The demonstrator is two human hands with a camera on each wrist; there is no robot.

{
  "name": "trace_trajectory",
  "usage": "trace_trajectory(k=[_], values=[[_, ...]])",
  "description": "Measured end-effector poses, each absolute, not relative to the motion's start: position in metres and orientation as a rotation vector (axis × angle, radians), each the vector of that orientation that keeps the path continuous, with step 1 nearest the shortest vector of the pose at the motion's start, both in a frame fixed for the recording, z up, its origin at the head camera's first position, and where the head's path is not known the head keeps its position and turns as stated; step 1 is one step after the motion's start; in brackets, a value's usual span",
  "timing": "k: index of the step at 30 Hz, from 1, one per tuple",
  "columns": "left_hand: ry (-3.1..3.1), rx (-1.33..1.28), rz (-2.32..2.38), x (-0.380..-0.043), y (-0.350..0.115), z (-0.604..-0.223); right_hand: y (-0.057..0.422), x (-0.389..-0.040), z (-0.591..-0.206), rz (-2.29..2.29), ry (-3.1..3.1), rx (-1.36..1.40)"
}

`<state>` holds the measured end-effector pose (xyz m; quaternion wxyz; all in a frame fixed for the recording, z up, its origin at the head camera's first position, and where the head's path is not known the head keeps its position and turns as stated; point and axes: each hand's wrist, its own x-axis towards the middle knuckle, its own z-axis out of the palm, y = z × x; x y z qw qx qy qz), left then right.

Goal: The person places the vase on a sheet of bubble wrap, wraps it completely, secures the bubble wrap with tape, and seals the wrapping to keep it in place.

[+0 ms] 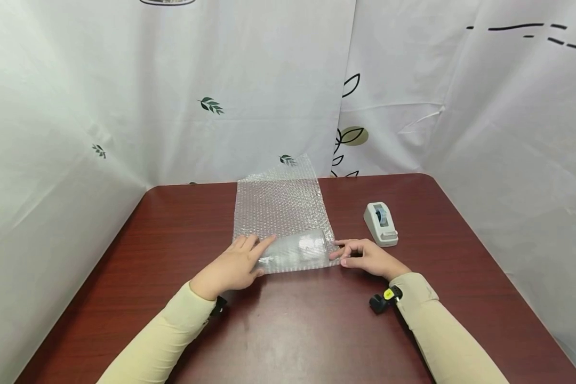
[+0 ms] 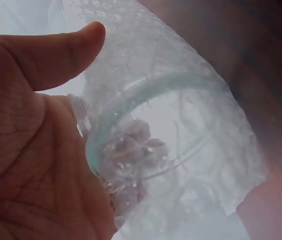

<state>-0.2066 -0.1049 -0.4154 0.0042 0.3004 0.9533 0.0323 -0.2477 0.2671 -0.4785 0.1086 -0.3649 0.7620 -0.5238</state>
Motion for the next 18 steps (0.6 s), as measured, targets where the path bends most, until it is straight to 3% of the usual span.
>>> trace_trajectory(k=[11,18], values=[[2.933,0.915,0.231,-0.217,-0.11,-0.41,0.263,-0.249,-0.474,-1.754,2.358,-1.179],[2.81,0.796,0.377,-0.23,-0.111,-0.406,0.221,-0.246,-0.448,-1.499,2.928,-1.62]])
